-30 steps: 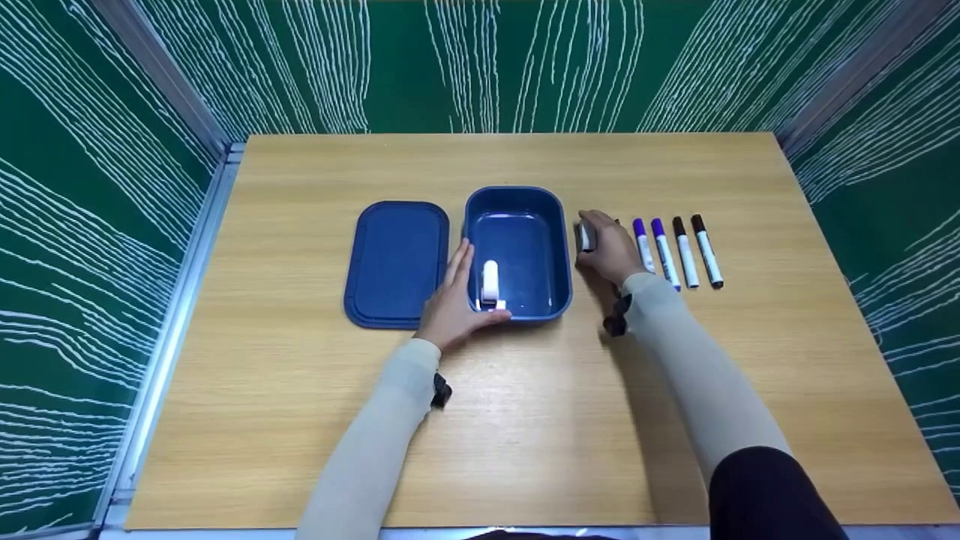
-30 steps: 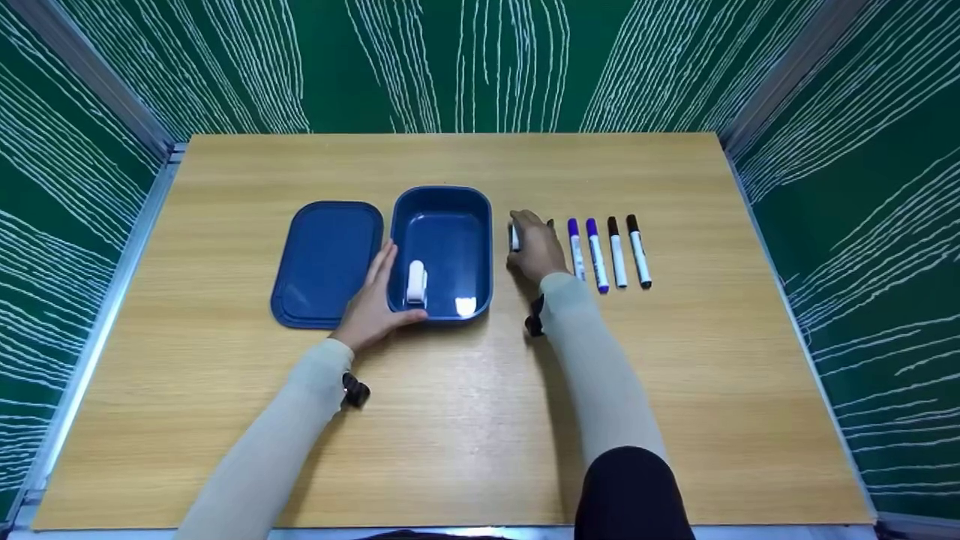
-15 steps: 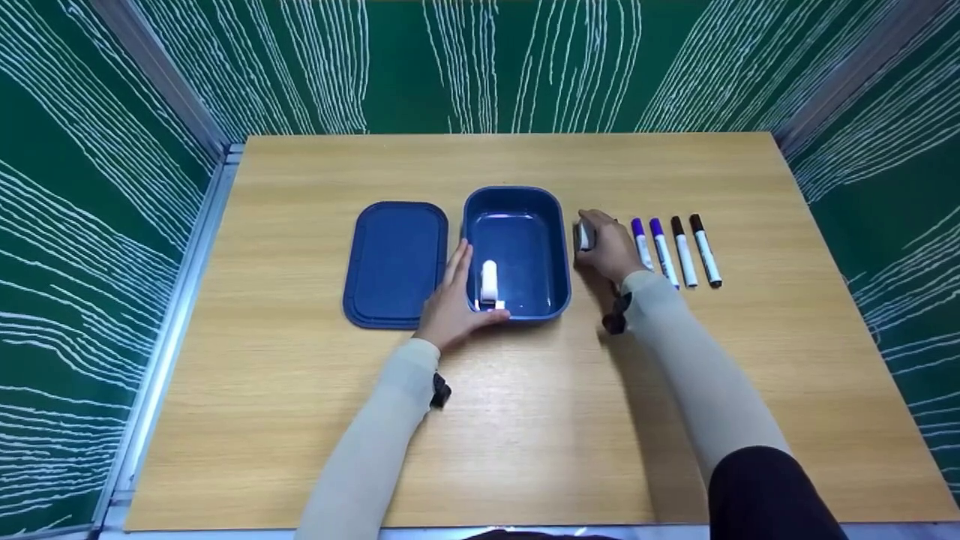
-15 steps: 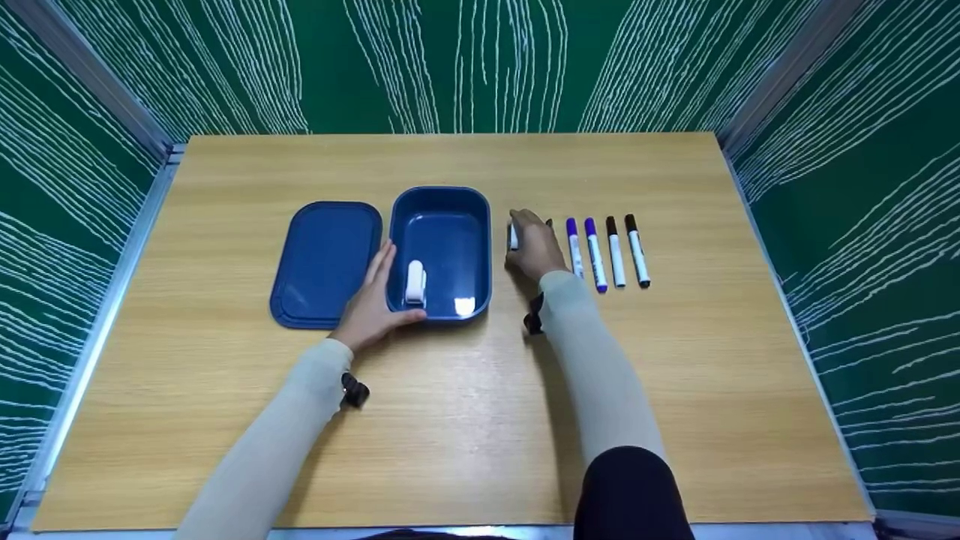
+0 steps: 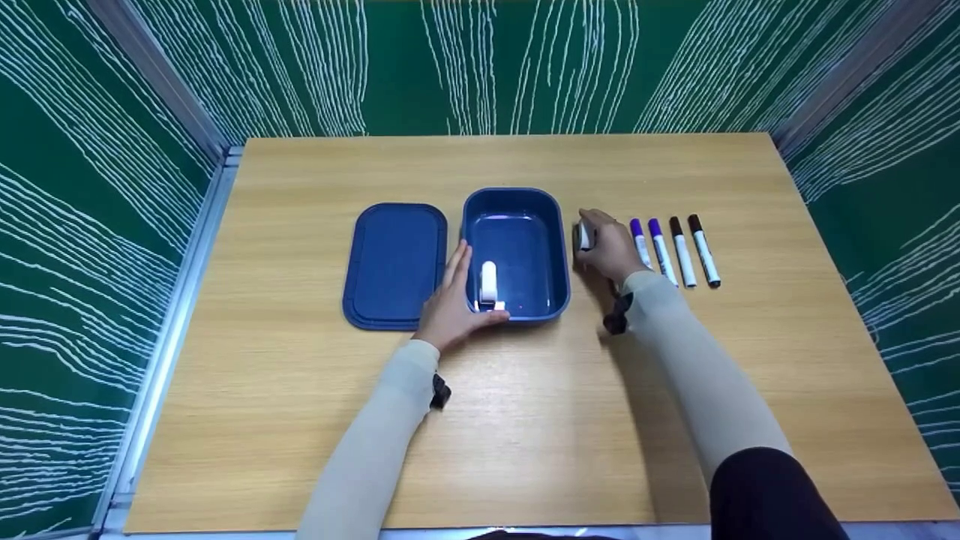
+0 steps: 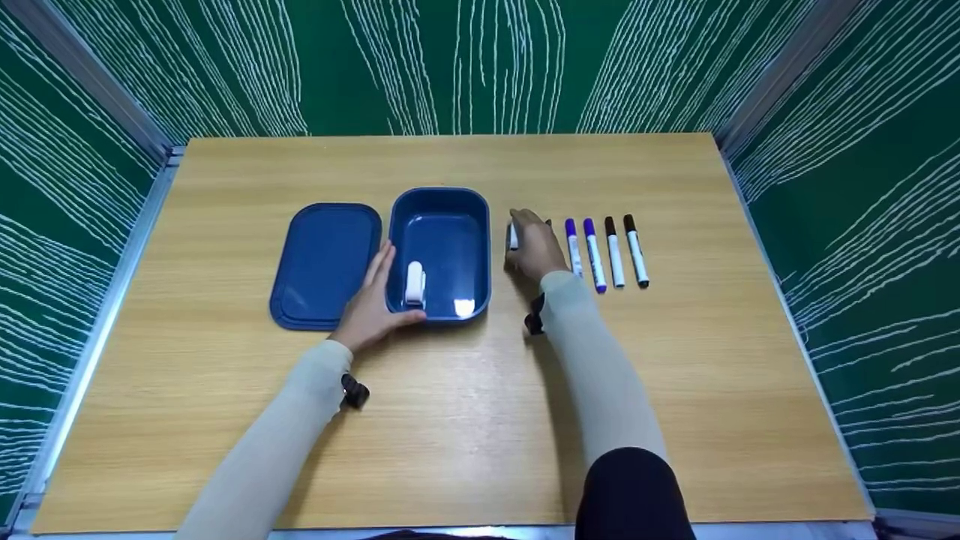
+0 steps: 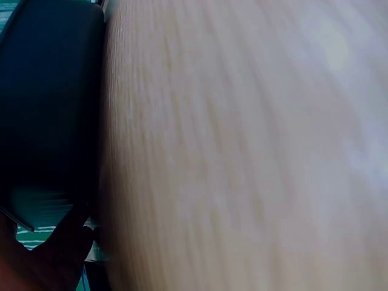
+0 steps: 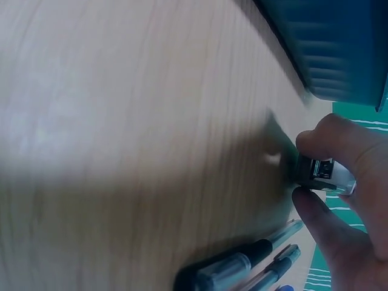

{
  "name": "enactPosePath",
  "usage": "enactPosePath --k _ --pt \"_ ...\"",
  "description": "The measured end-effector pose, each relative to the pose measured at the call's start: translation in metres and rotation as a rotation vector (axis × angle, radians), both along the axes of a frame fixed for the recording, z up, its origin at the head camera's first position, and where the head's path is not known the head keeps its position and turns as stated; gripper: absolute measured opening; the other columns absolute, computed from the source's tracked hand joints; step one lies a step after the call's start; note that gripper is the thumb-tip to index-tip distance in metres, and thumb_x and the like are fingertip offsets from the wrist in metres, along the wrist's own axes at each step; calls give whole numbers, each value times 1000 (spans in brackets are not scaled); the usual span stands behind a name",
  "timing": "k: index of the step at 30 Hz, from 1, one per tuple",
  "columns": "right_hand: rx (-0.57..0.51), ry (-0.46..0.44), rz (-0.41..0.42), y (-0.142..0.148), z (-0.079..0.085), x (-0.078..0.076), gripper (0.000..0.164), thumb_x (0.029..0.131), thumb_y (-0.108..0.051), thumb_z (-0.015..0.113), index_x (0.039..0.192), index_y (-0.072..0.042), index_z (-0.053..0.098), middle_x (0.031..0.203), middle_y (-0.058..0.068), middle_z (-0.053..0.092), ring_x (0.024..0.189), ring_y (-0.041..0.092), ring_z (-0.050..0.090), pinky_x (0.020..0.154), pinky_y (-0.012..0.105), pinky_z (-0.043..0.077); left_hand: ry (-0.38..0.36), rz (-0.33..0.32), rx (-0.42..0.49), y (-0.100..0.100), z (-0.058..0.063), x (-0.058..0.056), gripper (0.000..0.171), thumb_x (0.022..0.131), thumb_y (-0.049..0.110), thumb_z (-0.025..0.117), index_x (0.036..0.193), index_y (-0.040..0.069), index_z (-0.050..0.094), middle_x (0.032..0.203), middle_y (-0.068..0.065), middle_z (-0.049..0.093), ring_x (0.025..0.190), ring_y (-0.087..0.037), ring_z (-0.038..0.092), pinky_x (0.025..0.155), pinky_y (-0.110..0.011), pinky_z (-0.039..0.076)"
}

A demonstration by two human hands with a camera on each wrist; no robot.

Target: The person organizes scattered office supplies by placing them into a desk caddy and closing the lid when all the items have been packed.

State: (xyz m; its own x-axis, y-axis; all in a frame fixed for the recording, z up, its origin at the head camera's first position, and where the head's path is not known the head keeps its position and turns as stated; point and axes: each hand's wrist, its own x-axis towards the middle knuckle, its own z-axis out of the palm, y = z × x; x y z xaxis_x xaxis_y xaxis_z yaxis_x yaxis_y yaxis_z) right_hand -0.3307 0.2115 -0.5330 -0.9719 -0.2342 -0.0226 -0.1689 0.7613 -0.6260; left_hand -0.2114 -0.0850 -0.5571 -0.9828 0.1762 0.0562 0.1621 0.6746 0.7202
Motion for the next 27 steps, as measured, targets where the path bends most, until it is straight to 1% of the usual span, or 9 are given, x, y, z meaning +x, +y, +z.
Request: enactPosePath --k 5,8,11,15,20,22,25,27 --pt "-29 -9 -16 -1 4 1 78 77 8 74 147 -2 40 149 18 39 133 36 39 107 46 35 -3 1 -12 0 1 0 129 62 72 76 158 21 7 159 20 -10 136 -35 36 95 -60 42" --pt "-38 -17 -24 -1 5 1 79 78 7 74 148 -4 39 150 16 38 132 36 39 106 46 36 -5 1 -14 0 1 0 129 61 74 74 158 21 6 159 20 -11 135 -36 37 94 -59 43" --pt "-36 -6 -22 -1 4 1 79 78 6 74 148 -4 39 150 16 37 133 37 39 107 46 36 -8 0 -10 0 1 0 129 61 74 74 158 22 6 159 21 -11 135 -36 37 94 -60 43" --pt "-24 27 -5 0 5 1 78 77 4 74 147 -3 40 150 19 36 131 39 40 106 47 37 2 -3 -16 0 0 0 129 61 76 72 158 21 6 159 20 -10 135 -35 38 92 -57 46" --pt "-6 107 37 0 7 2 78 74 2 73 145 1 42 147 23 39 124 39 47 102 47 40 20 -1 -17 0 -1 -1 128 63 71 76 158 20 8 160 19 -7 136 -33 37 93 -56 45" --pt "-12 116 38 0 8 2 78 73 2 74 145 0 42 147 24 38 126 39 45 103 46 39 23 0 -14 0 -2 -1 127 63 69 77 158 20 8 160 18 -7 136 -33 37 93 -57 45" --pt "-31 109 35 -1 10 2 79 74 2 73 146 -1 42 149 23 36 126 40 46 101 47 41 22 0 -18 0 -2 0 128 62 71 76 158 20 8 160 18 -7 136 -33 36 93 -57 45" --pt "-46 99 32 -2 12 3 79 75 4 73 147 -3 41 150 23 34 125 40 46 99 48 43 22 -1 -21 0 -2 0 128 62 72 76 158 20 8 160 18 -7 135 -34 38 91 -55 47"
